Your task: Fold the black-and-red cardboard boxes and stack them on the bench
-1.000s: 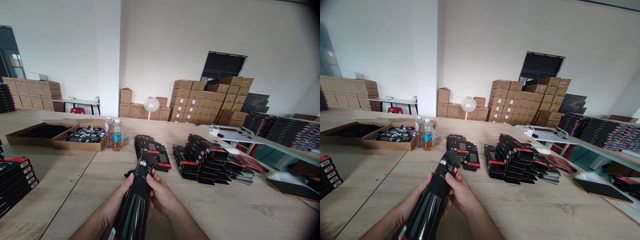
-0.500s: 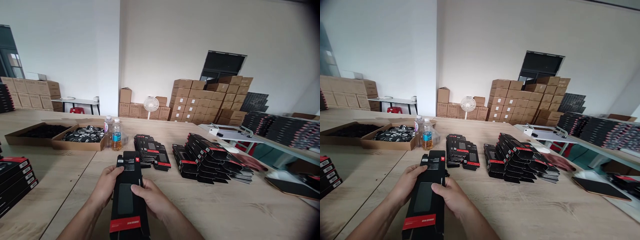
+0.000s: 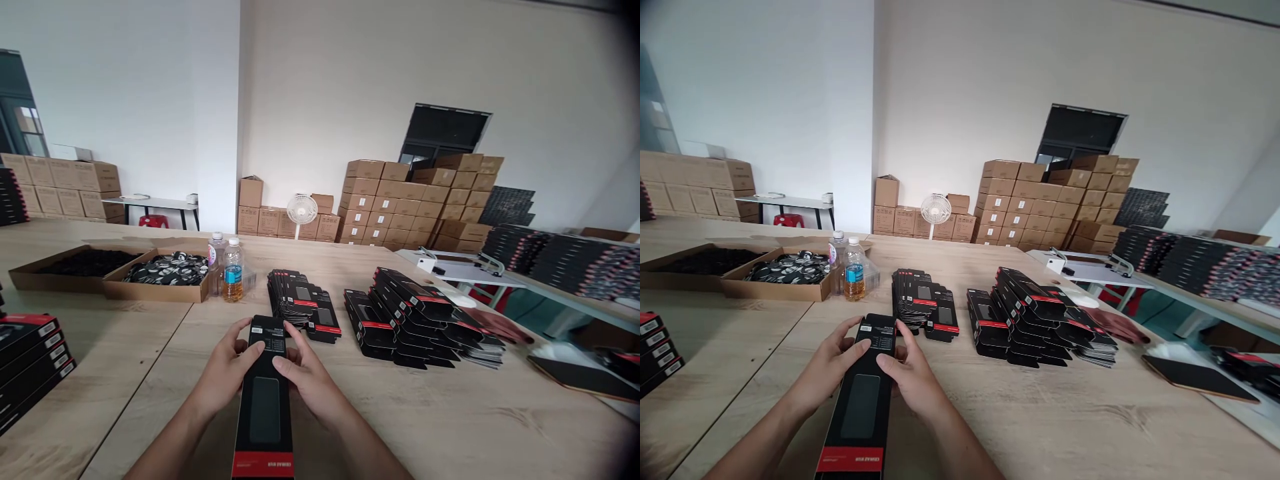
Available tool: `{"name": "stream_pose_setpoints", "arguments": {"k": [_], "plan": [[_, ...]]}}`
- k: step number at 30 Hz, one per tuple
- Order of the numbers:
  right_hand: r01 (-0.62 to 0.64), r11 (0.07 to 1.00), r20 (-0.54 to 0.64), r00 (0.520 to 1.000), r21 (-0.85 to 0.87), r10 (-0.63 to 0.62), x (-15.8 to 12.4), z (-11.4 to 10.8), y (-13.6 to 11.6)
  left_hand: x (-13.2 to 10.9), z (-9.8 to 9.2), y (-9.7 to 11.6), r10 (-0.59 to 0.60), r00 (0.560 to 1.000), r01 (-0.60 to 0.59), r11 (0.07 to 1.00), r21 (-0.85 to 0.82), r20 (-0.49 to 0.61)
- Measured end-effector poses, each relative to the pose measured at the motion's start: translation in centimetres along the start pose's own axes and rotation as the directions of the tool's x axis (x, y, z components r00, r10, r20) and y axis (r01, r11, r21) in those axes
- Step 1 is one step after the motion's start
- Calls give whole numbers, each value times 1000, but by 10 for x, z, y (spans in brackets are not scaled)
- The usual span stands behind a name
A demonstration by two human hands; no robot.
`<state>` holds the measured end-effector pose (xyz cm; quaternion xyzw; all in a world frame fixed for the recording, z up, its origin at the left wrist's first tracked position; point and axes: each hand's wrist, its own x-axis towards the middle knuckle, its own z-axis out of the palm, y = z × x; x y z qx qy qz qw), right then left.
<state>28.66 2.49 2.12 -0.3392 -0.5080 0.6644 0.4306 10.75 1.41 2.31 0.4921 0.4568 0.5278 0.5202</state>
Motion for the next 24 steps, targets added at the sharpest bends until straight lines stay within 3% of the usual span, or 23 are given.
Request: {"name": "stream_pose_setpoints", "arguments": {"k": [6, 13, 19, 21, 24], "plan": [[9, 999, 34, 999, 33, -10, 3, 3, 3, -2, 3, 5, 42, 998, -36, 994, -107, 54], [90, 993, -251, 962, -70, -105, 17, -14, 5, -8, 7, 9, 96, 965, -83, 995, -62, 244], [188, 947, -180, 954, -261, -239, 16, -27, -5, -11, 7, 8, 77, 947, -75, 997, -19, 313], [207, 952, -149, 958, -227, -244, 15, -28, -7, -11, 7, 5, 75, 943, -78, 997, -1, 323], [96, 995, -126, 987, -25, -99, 13, -28, -7, -10, 7, 1, 96, 928, -113, 993, 27, 360]]}}
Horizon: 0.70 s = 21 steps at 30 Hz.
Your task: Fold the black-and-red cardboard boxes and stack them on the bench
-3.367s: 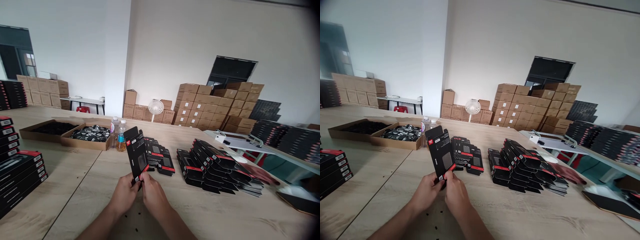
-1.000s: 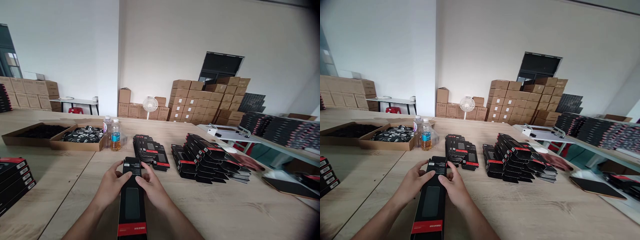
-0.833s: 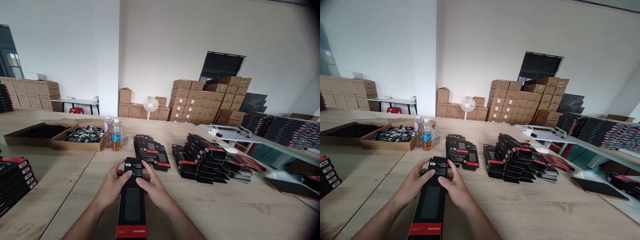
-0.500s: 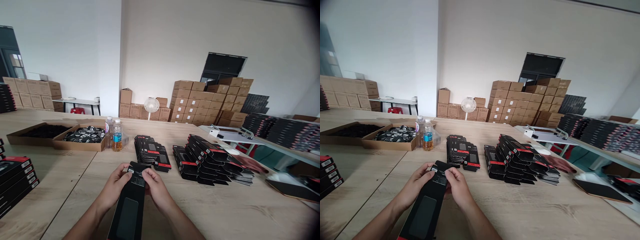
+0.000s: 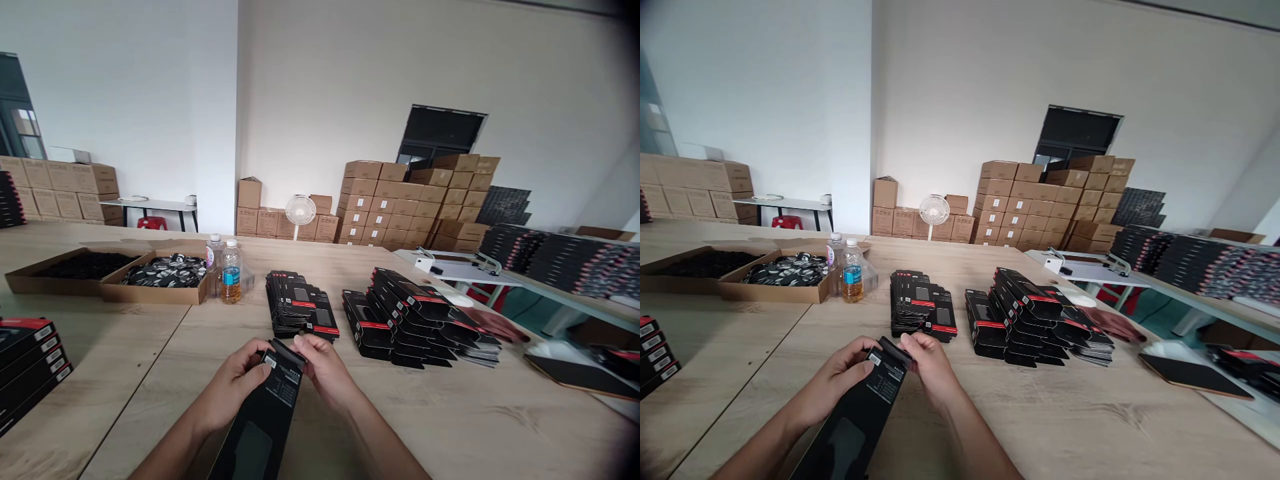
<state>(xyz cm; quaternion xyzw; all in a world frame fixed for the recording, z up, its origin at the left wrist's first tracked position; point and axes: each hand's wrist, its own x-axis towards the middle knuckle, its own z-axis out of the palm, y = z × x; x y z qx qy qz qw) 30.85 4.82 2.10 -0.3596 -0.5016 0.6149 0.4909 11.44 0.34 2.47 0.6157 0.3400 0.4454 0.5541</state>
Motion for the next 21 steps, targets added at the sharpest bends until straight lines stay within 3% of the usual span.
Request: {"name": "stream_pose_setpoints", "arguments": {"k": [3, 6, 11, 16, 21], "plan": [[-197, 970, 75, 979, 143, 188, -2, 0, 0, 0, 1, -2, 43, 999, -45, 998, 48, 30], [-264, 957, 134, 960, 122, 248, -4, 2, -1, -1, 1, -3, 37, 999, -38, 998, 52, 27], [-123, 992, 33, 992, 11, 123, -7, 5, -6, -3, 3, -7, -17, 1000, 17, 1000, -2, 6], [-12, 996, 36, 999, -86, 15, -9, 7, -9, -2, 4, -11, -11, 1000, 10, 1000, -15, -21], [-6, 997, 78, 997, -79, 12, -10, 11, -10, 1, 6, -5, 9, 998, -16, 995, -101, -69]]}}
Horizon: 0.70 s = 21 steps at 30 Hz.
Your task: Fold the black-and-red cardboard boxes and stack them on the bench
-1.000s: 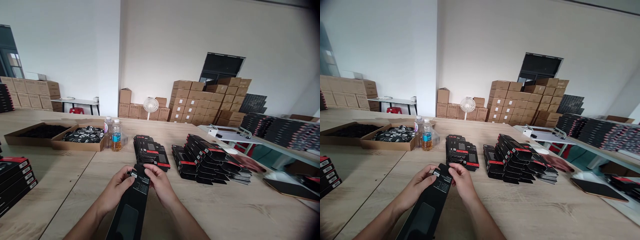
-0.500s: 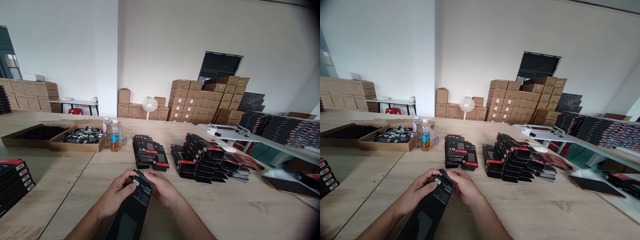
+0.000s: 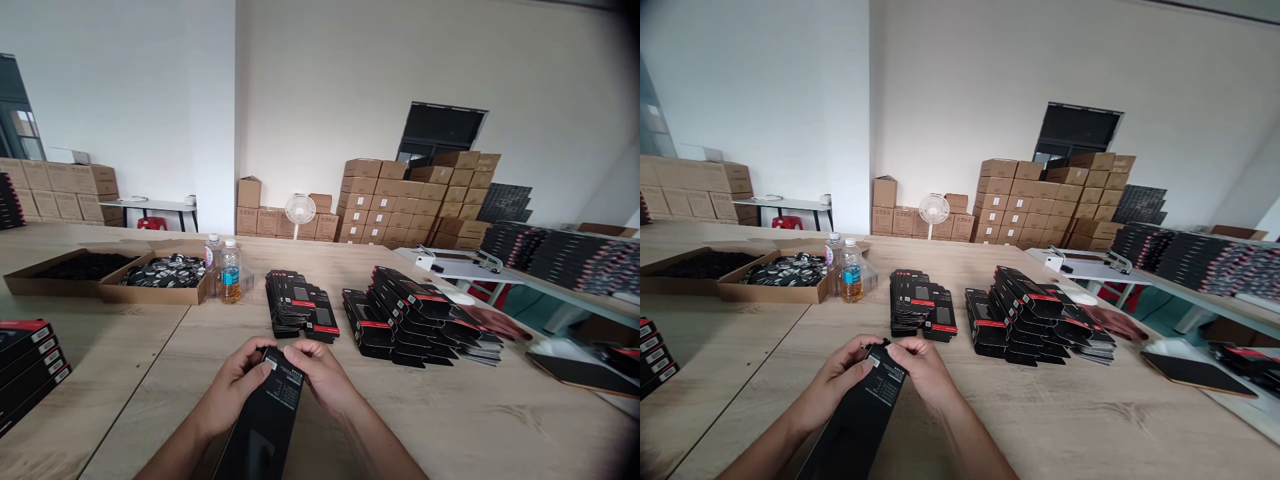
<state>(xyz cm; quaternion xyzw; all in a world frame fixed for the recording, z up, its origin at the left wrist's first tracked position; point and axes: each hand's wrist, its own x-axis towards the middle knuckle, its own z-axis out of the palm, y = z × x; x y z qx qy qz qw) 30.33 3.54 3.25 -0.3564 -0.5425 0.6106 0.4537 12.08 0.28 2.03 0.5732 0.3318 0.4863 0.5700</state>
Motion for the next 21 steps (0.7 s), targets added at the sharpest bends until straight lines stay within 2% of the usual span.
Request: {"name": "stream_pose_setpoints", "arguments": {"k": [3, 7, 11, 13, 14, 15, 17, 19, 21], "plan": [[38, 998, 54, 998, -58, -35, -1, 3, -3, 0, 0, 4, 13, 998, -18, 995, -103, -54], [171, 957, 85, 984, -235, -155, -4, 6, -7, -2, -4, 4, 7, 993, -28, 984, -178, -120], [244, 930, 144, 967, -274, -211, -8, 11, -8, -1, -6, 1, 52, 982, -76, 989, -125, -183], [256, 915, 105, 966, -312, -234, -11, 16, -7, 3, -8, 2, 105, 961, -126, 990, -65, -256], [249, 904, 63, 968, -347, -242, -13, 19, -6, 5, -10, 3, 145, 933, -163, 986, -26, -328], [239, 886, 22, 968, -397, -251, -15, 22, -5, 7, -12, 4, 193, 888, -203, 979, 22, -416], [228, 809, -10, 961, -542, -278, -20, 29, -2, 10, -18, 8, 283, 763, -260, 958, 124, -581], [248, 653, 36, 947, -715, -320, -23, 36, 2, 12, -24, 11, 322, 665, -278, 944, 178, -674], [273, 457, 108, 929, -846, -355, -23, 40, 8, 12, -30, 13, 321, 632, -276, 944, 181, -706]]}}
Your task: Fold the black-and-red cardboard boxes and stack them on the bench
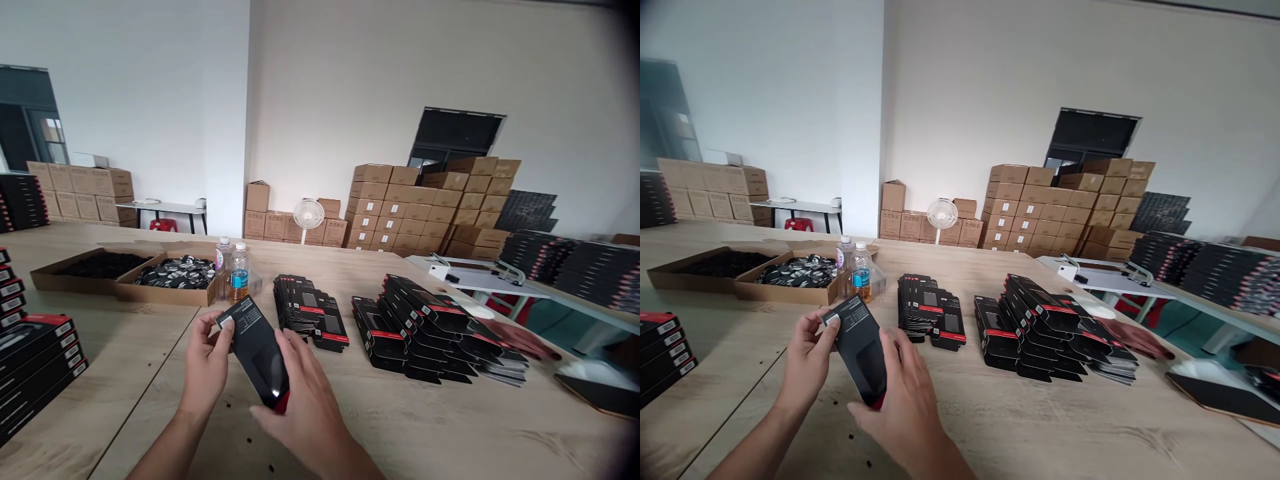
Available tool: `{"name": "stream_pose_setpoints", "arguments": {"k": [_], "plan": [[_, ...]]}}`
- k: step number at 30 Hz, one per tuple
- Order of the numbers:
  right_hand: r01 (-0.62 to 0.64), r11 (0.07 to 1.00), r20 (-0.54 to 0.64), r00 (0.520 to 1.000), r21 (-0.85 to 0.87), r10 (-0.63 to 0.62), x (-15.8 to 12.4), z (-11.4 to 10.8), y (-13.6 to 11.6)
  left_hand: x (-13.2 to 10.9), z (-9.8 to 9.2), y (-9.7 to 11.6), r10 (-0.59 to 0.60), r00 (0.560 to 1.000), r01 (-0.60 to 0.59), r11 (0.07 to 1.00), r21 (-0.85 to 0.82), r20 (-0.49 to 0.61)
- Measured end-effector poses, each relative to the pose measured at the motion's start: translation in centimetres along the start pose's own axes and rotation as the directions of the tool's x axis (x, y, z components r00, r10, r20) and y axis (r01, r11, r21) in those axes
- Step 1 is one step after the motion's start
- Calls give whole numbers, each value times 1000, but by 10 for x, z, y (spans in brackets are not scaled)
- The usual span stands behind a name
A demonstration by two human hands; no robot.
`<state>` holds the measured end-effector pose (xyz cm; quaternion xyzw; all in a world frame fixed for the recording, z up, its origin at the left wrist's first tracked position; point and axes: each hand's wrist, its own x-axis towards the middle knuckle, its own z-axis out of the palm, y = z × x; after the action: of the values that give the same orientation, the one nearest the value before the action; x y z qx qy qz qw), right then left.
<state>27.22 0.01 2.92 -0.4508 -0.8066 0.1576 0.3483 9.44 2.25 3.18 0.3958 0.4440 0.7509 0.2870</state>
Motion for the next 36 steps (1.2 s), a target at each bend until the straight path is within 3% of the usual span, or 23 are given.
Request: {"name": "stream_pose_setpoints", "arguments": {"k": [5, 8, 13, 16, 19, 21, 23, 26, 30, 36], "plan": [[116, 938, -20, 991, -326, -130, 0, 15, 10, 4, -4, -4, 11, 999, -13, 999, 34, 48], [124, 903, -32, 988, -411, -150, 0, 17, 12, 4, -3, -6, 7, 999, -9, 1000, 27, 48], [80, 884, -56, 991, -461, -119, 3, 12, 7, 1, 1, -8, -128, 987, 131, 991, -34, 99], [-93, 833, -186, 982, -546, -12, 20, -14, 14, 0, 2, -17, -152, 982, 158, 986, -44, 115], [-348, 685, -321, 931, -640, 173, 51, -61, 34, 0, 2, -27, -151, 979, 153, 988, -8, 133], [-480, 538, -350, 876, -693, 332, 73, -96, 52, 0, 1, -31, -155, 975, 153, 988, 26, 158], [-566, 406, -323, 787, -717, 526, 91, -122, 71, 0, 0, -32, -141, 976, 132, 989, 62, 167], [-592, 329, -282, 710, -736, 645, 103, -140, 96, 0, 0, -32, -86, 983, 70, 992, 101, 165], [-501, 364, -184, 750, -785, 635, 96, -135, 116, 1, -1, -35, -61, 980, 35, 990, 135, 188], [-424, 454, -148, 837, -783, 526, 95, -109, 117, 1, 0, -38, -63, 980, 35, 989, 146, 190]]}}
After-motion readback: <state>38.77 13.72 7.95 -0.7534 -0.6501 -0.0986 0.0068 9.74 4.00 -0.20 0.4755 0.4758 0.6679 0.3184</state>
